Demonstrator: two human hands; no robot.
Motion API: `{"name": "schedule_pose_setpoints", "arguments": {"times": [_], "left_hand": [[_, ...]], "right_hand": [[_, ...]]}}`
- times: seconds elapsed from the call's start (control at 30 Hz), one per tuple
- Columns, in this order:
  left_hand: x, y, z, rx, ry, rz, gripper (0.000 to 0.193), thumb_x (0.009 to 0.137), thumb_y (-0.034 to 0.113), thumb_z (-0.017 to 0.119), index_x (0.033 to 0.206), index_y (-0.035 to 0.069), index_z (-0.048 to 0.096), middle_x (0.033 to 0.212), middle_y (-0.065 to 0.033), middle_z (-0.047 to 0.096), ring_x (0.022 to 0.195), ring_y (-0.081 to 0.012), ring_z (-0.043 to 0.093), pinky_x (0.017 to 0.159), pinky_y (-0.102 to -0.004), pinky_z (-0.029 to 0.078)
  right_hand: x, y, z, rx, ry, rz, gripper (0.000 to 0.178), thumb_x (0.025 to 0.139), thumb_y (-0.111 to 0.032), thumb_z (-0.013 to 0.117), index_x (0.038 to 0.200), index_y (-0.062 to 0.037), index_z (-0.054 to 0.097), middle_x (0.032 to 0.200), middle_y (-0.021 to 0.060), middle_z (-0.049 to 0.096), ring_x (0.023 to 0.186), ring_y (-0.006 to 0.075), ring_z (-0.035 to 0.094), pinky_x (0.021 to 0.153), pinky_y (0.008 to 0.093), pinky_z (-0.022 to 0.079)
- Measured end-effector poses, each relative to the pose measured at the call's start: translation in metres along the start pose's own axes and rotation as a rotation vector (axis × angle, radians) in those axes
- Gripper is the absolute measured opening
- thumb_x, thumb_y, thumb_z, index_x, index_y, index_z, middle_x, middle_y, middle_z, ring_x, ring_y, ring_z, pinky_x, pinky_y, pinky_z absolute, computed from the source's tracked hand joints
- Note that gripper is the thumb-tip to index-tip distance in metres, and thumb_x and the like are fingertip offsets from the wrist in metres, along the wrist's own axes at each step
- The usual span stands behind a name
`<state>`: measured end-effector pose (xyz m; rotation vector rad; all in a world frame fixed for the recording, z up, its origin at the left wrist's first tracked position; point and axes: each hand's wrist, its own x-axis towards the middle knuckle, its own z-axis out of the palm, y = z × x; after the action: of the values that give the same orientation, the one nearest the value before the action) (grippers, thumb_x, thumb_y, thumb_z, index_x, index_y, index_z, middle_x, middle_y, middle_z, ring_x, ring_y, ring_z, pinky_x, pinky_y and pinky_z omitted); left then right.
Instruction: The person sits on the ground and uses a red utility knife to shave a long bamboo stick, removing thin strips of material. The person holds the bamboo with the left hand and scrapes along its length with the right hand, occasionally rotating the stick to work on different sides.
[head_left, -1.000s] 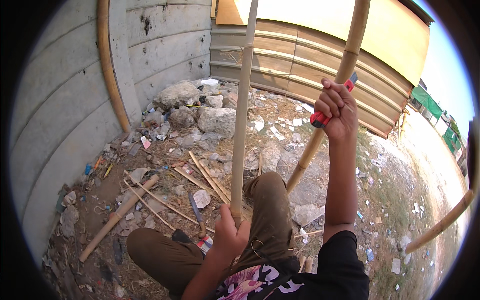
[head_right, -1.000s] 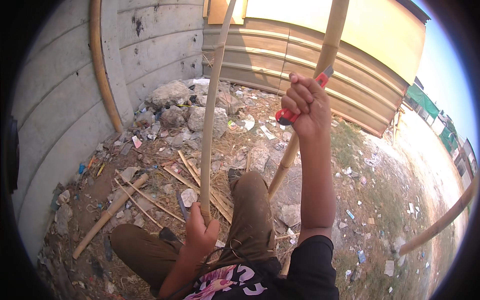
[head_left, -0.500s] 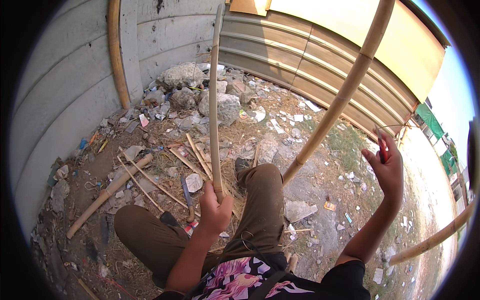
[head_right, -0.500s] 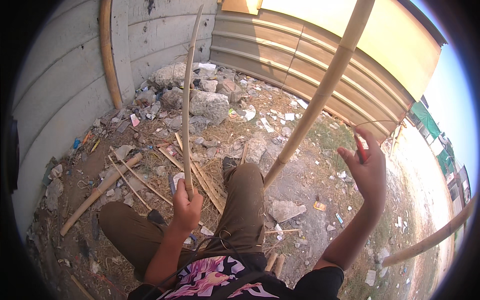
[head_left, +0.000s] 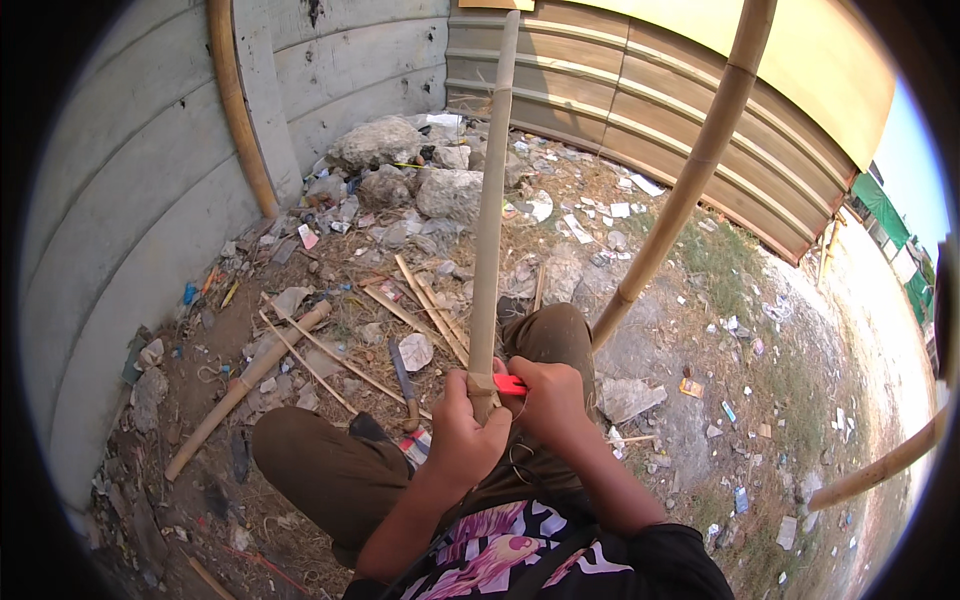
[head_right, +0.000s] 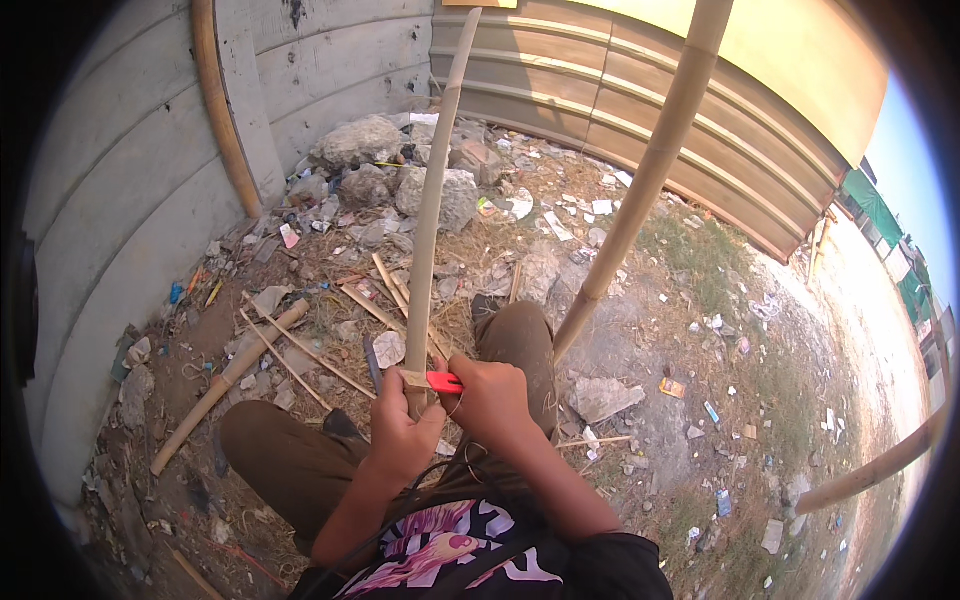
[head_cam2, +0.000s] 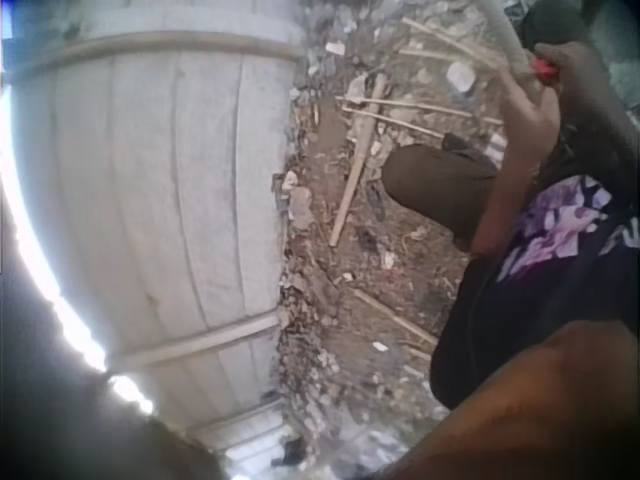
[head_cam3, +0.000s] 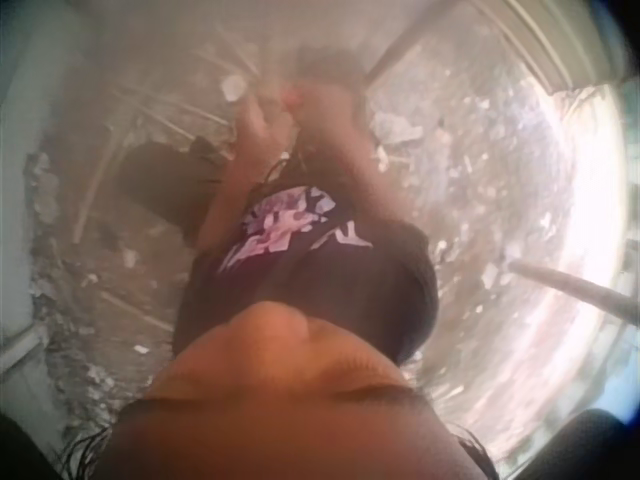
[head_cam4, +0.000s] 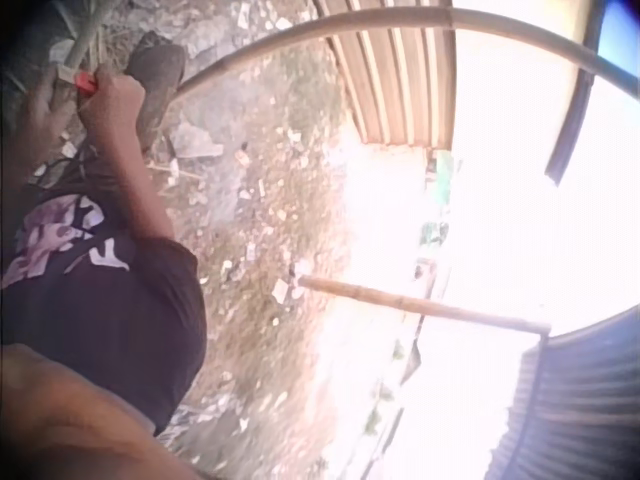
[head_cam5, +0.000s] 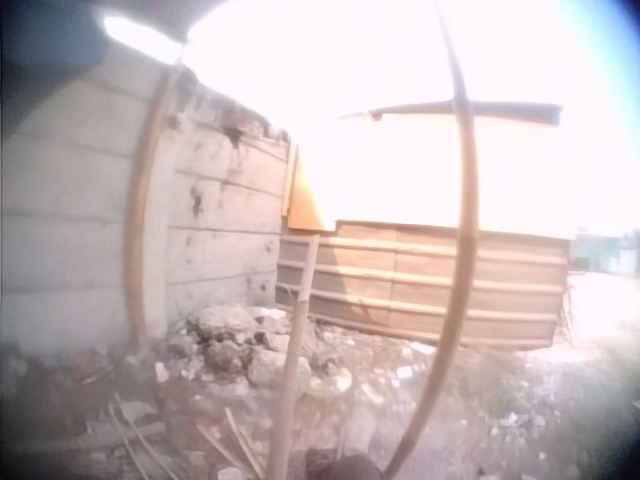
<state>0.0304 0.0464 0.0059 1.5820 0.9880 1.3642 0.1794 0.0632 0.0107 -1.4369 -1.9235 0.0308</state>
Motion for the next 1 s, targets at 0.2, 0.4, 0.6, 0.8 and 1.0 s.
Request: {"name": "schedule_pose_setpoints", "arguments": {"times": [0.2,0.4,0.6,0.8,1.0], "left_hand": [[-0.002,0.02,-0.004,0.048,-0.072,-0.11,0.028,0.081,0.003,0.061,0.104,-0.004,0.048,0.079,-0.0168,0.064,0.073,-0.0224,0.068,0.065,-0.0381,0.051],[-0.006,0.019,-0.004,0.093,-0.11,-0.147,0.026,0.08,0.003,0.059,0.102,-0.005,0.046,0.067,-0.0174,0.059,0.06,-0.0222,0.063,0.056,-0.0378,0.048],[-0.008,0.017,-0.001,0.096,-0.012,-0.039,0.024,0.08,0.002,0.058,0.099,-0.003,0.045,0.062,-0.013,0.054,0.052,-0.0192,0.057,0.051,-0.0373,0.044],[-0.016,0.032,0.002,0.085,-0.015,-0.24,0.021,0.08,0.002,0.057,0.098,0.0,0.048,0.068,-0.0052,0.051,0.062,-0.01,0.051,0.054,-0.0317,0.041],[-0.027,0.033,0.021,-0.004,-0.019,-0.127,0.017,0.082,0.001,0.055,0.096,0.003,0.045,0.071,-0.0007,0.045,0.061,-0.0066,0.043,0.053,-0.0268,0.037]], "right_hand": [[-0.001,-0.005,0.011,0.005,0.122,-0.021,0.032,0.093,-0.023,0.064,0.067,-0.0089,0.054,0.053,0.0115,0.054,0.047,0.0334,0.056,0.045,0.0437,0.043],[0.002,0.001,0.024,-0.075,0.28,-0.057,0.033,0.095,-0.017,0.061,0.064,-0.0094,0.051,0.049,0.0086,0.05,0.04,0.0294,0.052,0.041,0.0422,0.041],[0.019,0.001,0.026,-0.08,0.379,-0.138,0.031,0.092,-0.011,0.064,0.064,-0.0098,0.051,0.049,0.0075,0.049,0.04,0.0286,0.051,0.041,0.0406,0.041],[0.054,0.004,0.023,-0.057,0.484,-0.114,0.036,0.098,-0.013,0.058,0.063,-0.0075,0.049,0.05,0.0106,0.047,0.042,0.0308,0.05,0.043,0.0417,0.04],[0.135,0.038,-0.003,-0.288,0.519,0.146,0.037,0.101,-0.022,0.053,0.068,-0.007,0.059,0.053,0.0149,0.057,0.046,0.0353,0.057,0.046,0.0446,0.044]]}}
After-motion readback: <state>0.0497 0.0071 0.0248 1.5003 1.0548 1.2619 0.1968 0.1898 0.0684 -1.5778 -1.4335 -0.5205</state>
